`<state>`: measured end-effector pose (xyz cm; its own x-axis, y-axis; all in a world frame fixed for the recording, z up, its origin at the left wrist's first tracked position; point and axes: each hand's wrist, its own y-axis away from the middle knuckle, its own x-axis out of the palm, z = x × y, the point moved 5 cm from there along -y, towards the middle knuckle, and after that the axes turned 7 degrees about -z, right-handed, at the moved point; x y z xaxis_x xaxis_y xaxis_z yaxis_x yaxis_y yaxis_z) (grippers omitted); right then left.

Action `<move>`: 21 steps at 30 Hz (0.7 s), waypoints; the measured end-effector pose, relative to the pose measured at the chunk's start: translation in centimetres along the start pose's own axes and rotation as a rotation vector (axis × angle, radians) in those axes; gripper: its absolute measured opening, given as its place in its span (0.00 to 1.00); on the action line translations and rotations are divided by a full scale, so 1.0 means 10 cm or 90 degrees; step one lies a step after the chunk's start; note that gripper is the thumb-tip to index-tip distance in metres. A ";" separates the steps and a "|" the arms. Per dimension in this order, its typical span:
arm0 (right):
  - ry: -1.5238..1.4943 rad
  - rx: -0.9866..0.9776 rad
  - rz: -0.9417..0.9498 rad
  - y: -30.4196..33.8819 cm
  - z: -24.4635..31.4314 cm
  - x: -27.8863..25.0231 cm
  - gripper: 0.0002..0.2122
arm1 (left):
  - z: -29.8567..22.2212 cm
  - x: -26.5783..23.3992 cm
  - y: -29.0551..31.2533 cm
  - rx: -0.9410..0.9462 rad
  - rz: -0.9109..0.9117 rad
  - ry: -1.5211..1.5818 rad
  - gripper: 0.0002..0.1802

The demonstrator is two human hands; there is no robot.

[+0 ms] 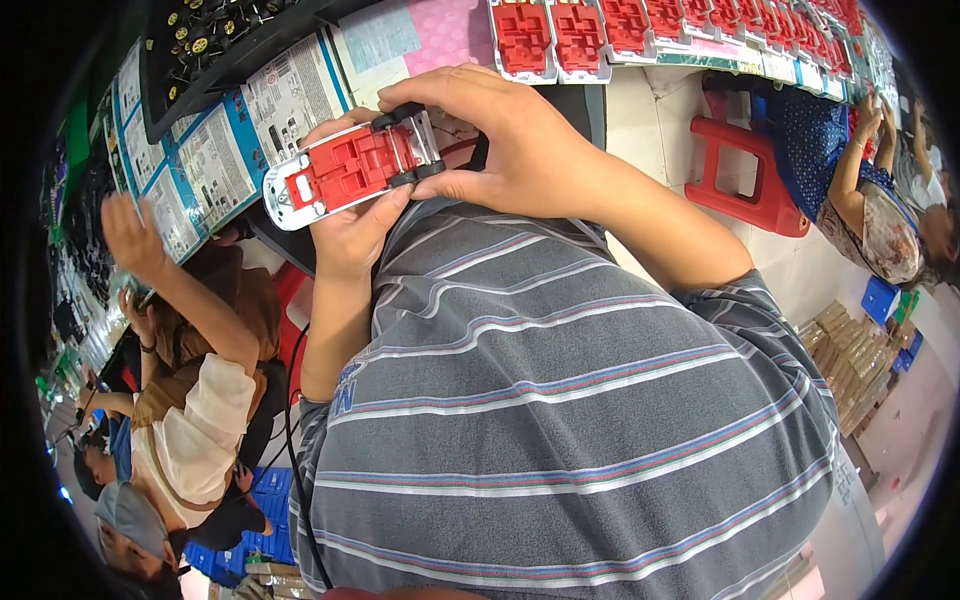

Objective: The person assembles toy cars by taking wheel axles from a tray and pressing them into toy car bodies by hand.

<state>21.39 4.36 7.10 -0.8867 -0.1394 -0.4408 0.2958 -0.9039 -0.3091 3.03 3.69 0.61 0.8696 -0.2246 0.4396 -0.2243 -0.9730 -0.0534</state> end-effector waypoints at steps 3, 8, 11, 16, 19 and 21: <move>-0.027 0.024 0.007 0.02 -0.01 -0.01 0.34 | -0.01 0.00 0.00 -0.001 -0.004 -0.029 0.40; -0.025 0.026 0.020 0.02 -0.02 -0.03 0.34 | 0.01 0.00 -0.01 0.018 0.011 -0.010 0.41; -0.017 0.022 0.022 0.02 -0.01 -0.01 0.34 | 0.00 0.01 0.00 0.010 -0.003 0.005 0.41; 0.002 0.008 0.022 0.00 -0.02 0.01 0.34 | 0.00 0.00 0.00 0.000 -0.009 0.012 0.40; 0.004 0.002 0.022 -0.01 -0.03 0.02 0.34 | 0.02 -0.02 -0.02 0.006 -0.006 0.008 0.40; -0.004 0.016 0.028 -0.02 -0.04 0.03 0.34 | 0.03 -0.04 -0.02 0.018 0.001 0.002 0.40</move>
<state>21.21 4.61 6.71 -0.8752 -0.1822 -0.4481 0.3258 -0.9067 -0.2678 2.89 3.99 0.23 0.8678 -0.2257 0.4428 -0.2128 -0.9739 -0.0794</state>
